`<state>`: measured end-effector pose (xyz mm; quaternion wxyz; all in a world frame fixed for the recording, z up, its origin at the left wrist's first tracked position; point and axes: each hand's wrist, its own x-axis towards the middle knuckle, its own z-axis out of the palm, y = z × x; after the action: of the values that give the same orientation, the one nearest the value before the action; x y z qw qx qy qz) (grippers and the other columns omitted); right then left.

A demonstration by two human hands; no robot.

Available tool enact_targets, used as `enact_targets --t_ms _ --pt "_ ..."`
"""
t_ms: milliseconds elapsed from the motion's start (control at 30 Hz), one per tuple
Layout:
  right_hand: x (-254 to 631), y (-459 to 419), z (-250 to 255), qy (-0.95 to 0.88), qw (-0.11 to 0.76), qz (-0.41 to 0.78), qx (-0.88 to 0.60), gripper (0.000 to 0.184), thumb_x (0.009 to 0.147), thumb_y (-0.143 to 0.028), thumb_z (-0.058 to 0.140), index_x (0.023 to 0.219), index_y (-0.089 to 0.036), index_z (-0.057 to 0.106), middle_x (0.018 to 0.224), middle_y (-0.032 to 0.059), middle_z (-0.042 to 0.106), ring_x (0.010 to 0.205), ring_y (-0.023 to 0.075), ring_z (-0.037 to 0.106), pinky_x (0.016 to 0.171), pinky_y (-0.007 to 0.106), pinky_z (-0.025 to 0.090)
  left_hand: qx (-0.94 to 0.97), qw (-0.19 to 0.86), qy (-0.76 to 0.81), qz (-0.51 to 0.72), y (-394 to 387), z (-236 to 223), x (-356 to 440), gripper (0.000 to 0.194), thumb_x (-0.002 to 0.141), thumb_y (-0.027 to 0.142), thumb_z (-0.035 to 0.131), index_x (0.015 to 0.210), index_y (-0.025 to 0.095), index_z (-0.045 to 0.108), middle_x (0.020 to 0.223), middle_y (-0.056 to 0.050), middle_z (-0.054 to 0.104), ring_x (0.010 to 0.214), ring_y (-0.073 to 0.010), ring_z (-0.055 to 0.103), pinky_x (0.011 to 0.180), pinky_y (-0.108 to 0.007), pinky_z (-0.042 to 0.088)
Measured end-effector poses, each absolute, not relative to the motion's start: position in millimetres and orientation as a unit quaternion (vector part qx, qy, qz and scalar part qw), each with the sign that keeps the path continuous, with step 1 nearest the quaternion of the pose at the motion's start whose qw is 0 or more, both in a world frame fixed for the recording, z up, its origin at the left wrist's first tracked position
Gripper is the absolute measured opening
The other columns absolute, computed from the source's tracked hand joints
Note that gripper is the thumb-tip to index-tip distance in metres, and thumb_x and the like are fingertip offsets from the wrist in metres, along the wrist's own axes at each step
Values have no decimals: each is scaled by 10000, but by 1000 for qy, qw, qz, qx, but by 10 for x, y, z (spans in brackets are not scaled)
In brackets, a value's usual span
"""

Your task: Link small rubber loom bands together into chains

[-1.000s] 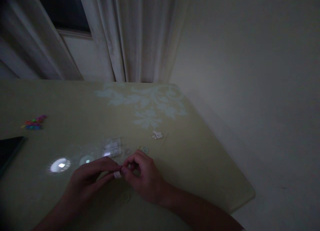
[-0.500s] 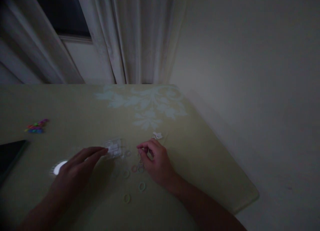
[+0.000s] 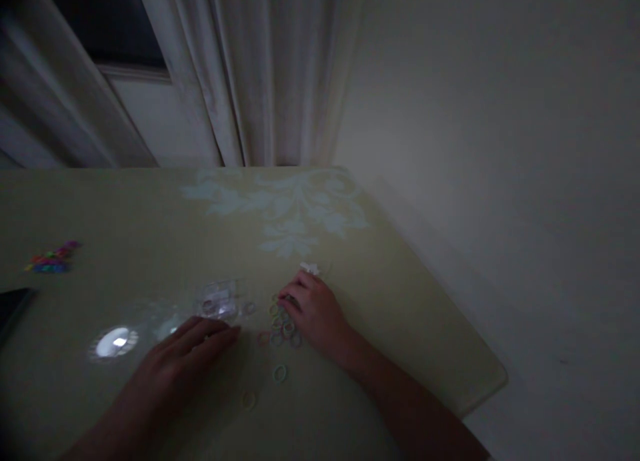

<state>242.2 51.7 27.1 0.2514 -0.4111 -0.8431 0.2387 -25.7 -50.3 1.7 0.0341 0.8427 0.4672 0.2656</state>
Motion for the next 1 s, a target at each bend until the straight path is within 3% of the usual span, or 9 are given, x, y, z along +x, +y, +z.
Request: enact_targets --t_ms 233,367,700,833,933,1000 --pt "2350 540 199 -840 239 241 -423 172 901 -247 847 1043 -184 775 1006 45 654 965 199 633 889 341 502 854 53 448 260 -472 41 88 274 1027 144 536 1228 233 700 1093 -71 775 942 -252 723 834 -373 591" --pt "2296 521 208 -847 205 242 -426 69 915 -188 803 950 -176 746 964 31 640 944 189 613 883 331 478 852 62 450 259 -470 27 67 269 1034 134 521 1200 242 704 1082 -61 768 937 -245 717 834 -373 577" --pt "2234 467 202 -907 130 92 -390 68 919 -137 646 860 -166 627 920 86 594 931 257 543 886 398 460 844 58 453 282 -460 56 60 235 1043 176 528 1149 247 726 1043 -57 778 911 -253 740 800 -391 602" --pt "2257 416 315 -874 192 286 -344 95 930 -122 588 895 -199 546 943 30 546 881 193 534 820 318 461 793 78 479 369 -470 110 55 278 1024 166 558 1236 265 709 1122 -52 786 989 -214 758 855 -321 620" --pt "2240 319 409 -810 240 458 -276 93 969 -211 564 899 -217 503 935 -2 509 829 153 511 747 261 447 737 142 506 425 -491 167 92 320 1010 195 607 1311 279 676 1146 -44 787 956 -179 771 831 -270 625" --pt "2205 244 435 -779 259 507 -263 117 983 -270 562 900 -219 496 922 -7 493 815 145 495 738 254 437 708 193 511 448 -509 209 126 310 1003 200 629 1292 301 681 1141 -26 785 919 -156 770 806 -243 622"
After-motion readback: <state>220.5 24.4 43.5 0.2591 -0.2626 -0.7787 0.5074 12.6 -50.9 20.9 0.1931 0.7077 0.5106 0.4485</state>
